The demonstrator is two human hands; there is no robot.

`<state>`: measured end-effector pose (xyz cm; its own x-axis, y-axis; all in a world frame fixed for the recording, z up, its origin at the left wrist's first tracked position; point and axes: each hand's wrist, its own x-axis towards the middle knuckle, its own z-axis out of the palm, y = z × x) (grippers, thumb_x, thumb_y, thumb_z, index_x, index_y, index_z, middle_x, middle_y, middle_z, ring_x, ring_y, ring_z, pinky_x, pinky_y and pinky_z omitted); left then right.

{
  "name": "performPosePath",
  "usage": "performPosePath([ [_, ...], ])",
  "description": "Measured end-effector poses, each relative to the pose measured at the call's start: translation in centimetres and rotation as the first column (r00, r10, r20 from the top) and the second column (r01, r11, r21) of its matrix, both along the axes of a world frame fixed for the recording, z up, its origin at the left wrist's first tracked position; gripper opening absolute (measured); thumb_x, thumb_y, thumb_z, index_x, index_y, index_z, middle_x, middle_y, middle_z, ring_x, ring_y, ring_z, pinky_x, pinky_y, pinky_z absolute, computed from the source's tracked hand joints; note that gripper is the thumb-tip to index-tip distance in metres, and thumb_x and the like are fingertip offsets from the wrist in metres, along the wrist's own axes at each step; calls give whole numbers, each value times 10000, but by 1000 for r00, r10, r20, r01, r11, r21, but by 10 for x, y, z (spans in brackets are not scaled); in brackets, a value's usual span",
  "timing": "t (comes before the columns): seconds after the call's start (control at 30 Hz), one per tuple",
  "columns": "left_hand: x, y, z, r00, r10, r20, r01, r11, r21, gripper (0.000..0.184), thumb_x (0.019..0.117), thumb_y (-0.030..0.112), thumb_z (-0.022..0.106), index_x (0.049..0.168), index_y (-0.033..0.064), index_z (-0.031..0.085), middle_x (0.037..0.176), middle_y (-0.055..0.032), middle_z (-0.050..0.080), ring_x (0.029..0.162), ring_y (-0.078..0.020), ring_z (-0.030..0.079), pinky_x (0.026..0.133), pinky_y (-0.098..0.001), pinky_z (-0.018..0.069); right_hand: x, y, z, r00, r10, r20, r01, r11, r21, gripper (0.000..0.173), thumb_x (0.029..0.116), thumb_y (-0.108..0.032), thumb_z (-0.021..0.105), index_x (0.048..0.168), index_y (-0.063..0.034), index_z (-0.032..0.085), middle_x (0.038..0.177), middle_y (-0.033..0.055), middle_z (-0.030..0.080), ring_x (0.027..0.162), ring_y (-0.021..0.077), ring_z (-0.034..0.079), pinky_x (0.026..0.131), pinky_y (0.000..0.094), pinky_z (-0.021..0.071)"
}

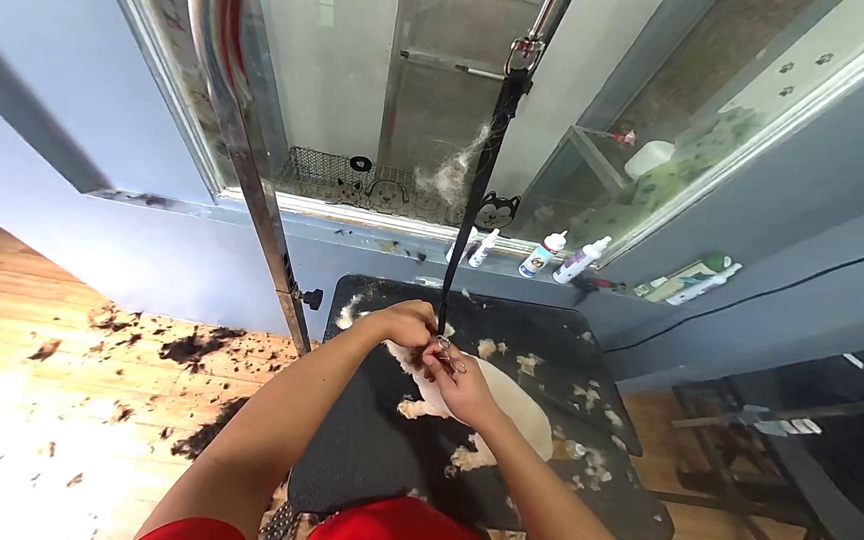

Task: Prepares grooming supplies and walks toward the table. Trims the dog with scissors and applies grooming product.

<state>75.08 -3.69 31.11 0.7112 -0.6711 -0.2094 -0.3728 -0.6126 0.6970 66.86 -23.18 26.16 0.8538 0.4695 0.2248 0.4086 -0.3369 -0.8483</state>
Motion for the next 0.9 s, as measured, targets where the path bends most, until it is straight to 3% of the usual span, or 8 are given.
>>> performPosePath([
  [0.1,-1,-1,0,1000,2,3,-3,999,40,225,926,242,672,765,98,735,711,-50,667,705,-217,641,664,-511,506,-4,-3,-3,999,6,-48,-6,1000,4,154,1044,-207,599,1158,-112,637,890,-21,759,732,106,722,702,295,628],
  [0.23,0,-4,2,1000,-1,-6,2,997,72,222,937,275,691,793,115,746,731,-44,678,720,-209,649,687,-510,517,-7,4,-8,992,-125,-32,129,980,153,89,944,-128,746,1014,-74,755,858,33,780,706,152,746,651,322,649],
  [0.4,-1,-4,2,1000,3,-4,-2,998,68,182,905,235,694,791,103,748,740,-58,684,731,-229,655,687,-534,522,-5,6,-29,914,-155,374,171,985,-7,148,983,-256,689,1015,-122,744,888,-29,745,792,64,716,734,314,639],
  [0.6,-2,-1,-4,999,42,26,-42,999,9,228,932,246,685,774,86,721,738,-57,666,724,-212,642,687,-492,517,-10,6,24,980,-99,-175,92,995,-48,149,1008,-249,647,1082,-138,715,873,7,731,717,131,698,673,322,617],
  [0.7,-3,1,-5,998,46,49,-48,999,22,237,945,283,679,819,91,738,774,-61,682,770,-222,658,727,-507,532,-15,-3,18,971,-93,221,141,967,-213,209,1023,-290,608,1066,-126,729,900,-38,729,792,49,697,740,262,612],
  [0.77,-4,1,-5,996,25,84,-29,999,42,249,952,293,666,816,97,739,772,-58,681,776,-223,657,729,-509,526,-16,-6,3,846,-17,532,158,963,-220,174,995,-221,652,1018,-97,772,979,16,748,892,88,725,804,271,630],
  [0.83,-4,-1,-5,994,-1,108,-6,998,58,250,959,289,661,811,103,738,766,-48,679,774,-219,656,726,-504,526,-21,-1,-5,799,-27,601,191,958,-211,166,973,-192,639,977,-91,770,948,34,750,849,106,728,757,279,631],
  [0.9,-5,-3,-5,994,-6,110,1,999,49,240,956,280,673,806,108,744,758,-42,684,764,-209,659,725,-498,529,-27,12,-6,857,-218,468,312,940,-135,190,959,-192,601,933,-83,755,803,-7,717,686,74,680,635,273,604],
])
